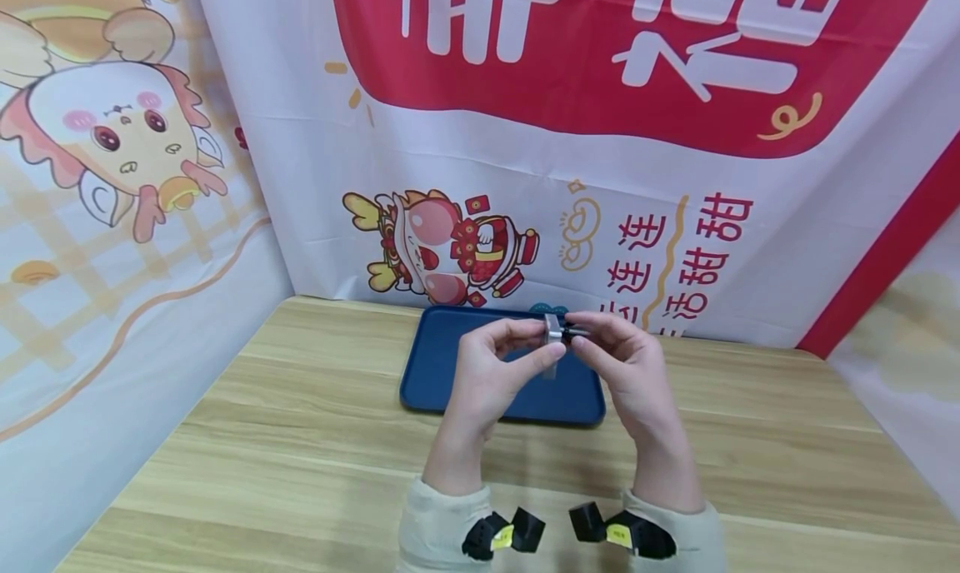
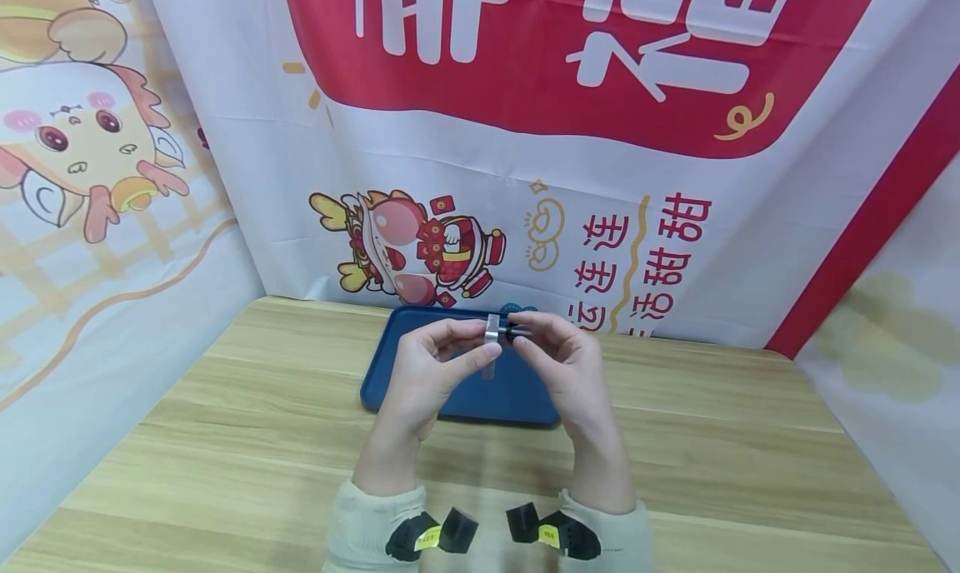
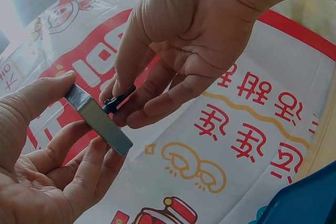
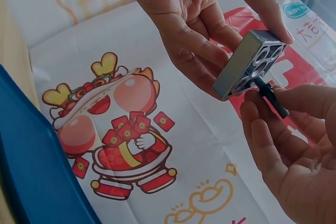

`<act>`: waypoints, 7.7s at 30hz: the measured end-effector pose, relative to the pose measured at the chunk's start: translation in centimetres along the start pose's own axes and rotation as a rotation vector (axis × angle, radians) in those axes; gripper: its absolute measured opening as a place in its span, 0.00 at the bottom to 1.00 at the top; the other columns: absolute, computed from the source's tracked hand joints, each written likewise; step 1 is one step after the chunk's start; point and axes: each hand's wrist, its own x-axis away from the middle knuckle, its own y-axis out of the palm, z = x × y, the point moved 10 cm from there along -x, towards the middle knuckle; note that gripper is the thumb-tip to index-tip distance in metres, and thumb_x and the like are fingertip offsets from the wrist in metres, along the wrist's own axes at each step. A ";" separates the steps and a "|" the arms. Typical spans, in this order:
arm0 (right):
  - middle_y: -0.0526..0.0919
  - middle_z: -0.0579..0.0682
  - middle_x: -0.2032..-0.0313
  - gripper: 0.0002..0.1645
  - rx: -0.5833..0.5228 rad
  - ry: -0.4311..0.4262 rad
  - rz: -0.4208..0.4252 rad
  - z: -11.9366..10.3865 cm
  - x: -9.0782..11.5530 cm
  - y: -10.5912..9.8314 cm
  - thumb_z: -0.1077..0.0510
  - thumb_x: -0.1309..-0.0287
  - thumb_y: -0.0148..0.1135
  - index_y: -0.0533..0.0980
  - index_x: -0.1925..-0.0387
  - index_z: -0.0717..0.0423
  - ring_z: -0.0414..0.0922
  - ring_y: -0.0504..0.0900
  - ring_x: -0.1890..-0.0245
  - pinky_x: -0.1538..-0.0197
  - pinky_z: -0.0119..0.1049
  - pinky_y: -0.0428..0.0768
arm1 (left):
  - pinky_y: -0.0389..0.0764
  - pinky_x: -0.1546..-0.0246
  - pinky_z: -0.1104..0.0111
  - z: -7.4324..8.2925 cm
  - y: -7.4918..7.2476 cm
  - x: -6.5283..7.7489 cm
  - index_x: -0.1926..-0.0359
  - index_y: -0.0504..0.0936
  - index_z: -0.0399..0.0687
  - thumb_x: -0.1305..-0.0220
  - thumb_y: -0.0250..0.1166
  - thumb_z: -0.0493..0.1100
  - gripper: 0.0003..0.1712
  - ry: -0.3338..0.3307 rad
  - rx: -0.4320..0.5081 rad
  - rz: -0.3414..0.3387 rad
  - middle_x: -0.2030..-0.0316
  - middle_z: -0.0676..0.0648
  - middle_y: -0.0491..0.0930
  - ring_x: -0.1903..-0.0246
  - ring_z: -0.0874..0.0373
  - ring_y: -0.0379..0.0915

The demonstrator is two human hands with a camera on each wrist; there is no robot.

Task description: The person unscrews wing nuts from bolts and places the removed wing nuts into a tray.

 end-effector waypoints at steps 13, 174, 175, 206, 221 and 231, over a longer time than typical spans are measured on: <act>0.84 0.37 0.60 0.18 0.168 -0.075 0.063 -0.8 -0.1 0.0 0.67 0.36 0.61 0.77 0.45 0.70 0.37 0.81 0.58 0.56 0.26 0.82 | 0.81 0.53 0.65 0.3 0.0 0.1 0.49 0.85 0.41 0.41 0.73 0.39 0.18 0.016 -0.006 0.004 0.54 0.42 0.85 0.54 0.56 0.80; 0.83 0.42 0.57 0.17 0.229 -0.047 0.141 -1.0 0.0 -0.6 0.64 0.33 0.59 0.77 0.44 0.61 0.41 0.78 0.50 0.55 0.28 0.81 | 0.82 0.53 0.66 0.0 0.0 0.0 0.50 0.86 0.42 0.41 0.73 0.38 0.17 0.002 -0.003 0.016 0.55 0.43 0.86 0.54 0.56 0.80; 0.83 0.43 0.58 0.16 0.204 -0.018 0.163 -0.8 0.0 -0.8 0.61 0.31 0.58 0.77 0.44 0.61 0.41 0.78 0.51 0.55 0.28 0.81 | 0.82 0.53 0.66 0.0 0.0 0.0 0.50 0.86 0.42 0.41 0.73 0.39 0.17 0.006 -0.005 0.015 0.55 0.42 0.86 0.53 0.56 0.80; 0.80 0.41 0.81 0.19 -0.120 0.231 0.239 1.5 0.2 -0.4 0.57 0.29 0.57 0.84 0.76 0.43 0.35 0.80 0.77 0.67 0.28 0.79 | 0.83 0.55 0.68 -0.1 0.1 -0.1 0.51 0.86 0.42 0.42 0.73 0.38 0.17 0.004 0.005 0.013 0.54 0.43 0.86 0.53 0.57 0.81; 0.87 0.41 0.73 0.15 -0.145 0.150 0.137 1.0 0.1 -0.1 0.61 0.31 0.58 0.87 0.68 0.42 0.35 0.85 0.69 0.58 0.29 0.84 | 0.83 0.53 0.67 0.0 0.0 -0.1 0.49 0.85 0.40 0.41 0.73 0.39 0.18 0.013 0.004 0.008 0.53 0.42 0.85 0.53 0.57 0.80; 0.89 0.41 0.63 0.13 -0.104 0.078 0.078 0.3 0.1 -0.1 0.64 0.32 0.59 0.86 0.61 0.44 0.35 0.88 0.62 0.53 0.29 0.84 | 0.83 0.54 0.67 0.0 0.1 0.0 0.50 0.86 0.43 0.41 0.73 0.39 0.17 -0.005 0.000 0.011 0.53 0.44 0.85 0.53 0.57 0.80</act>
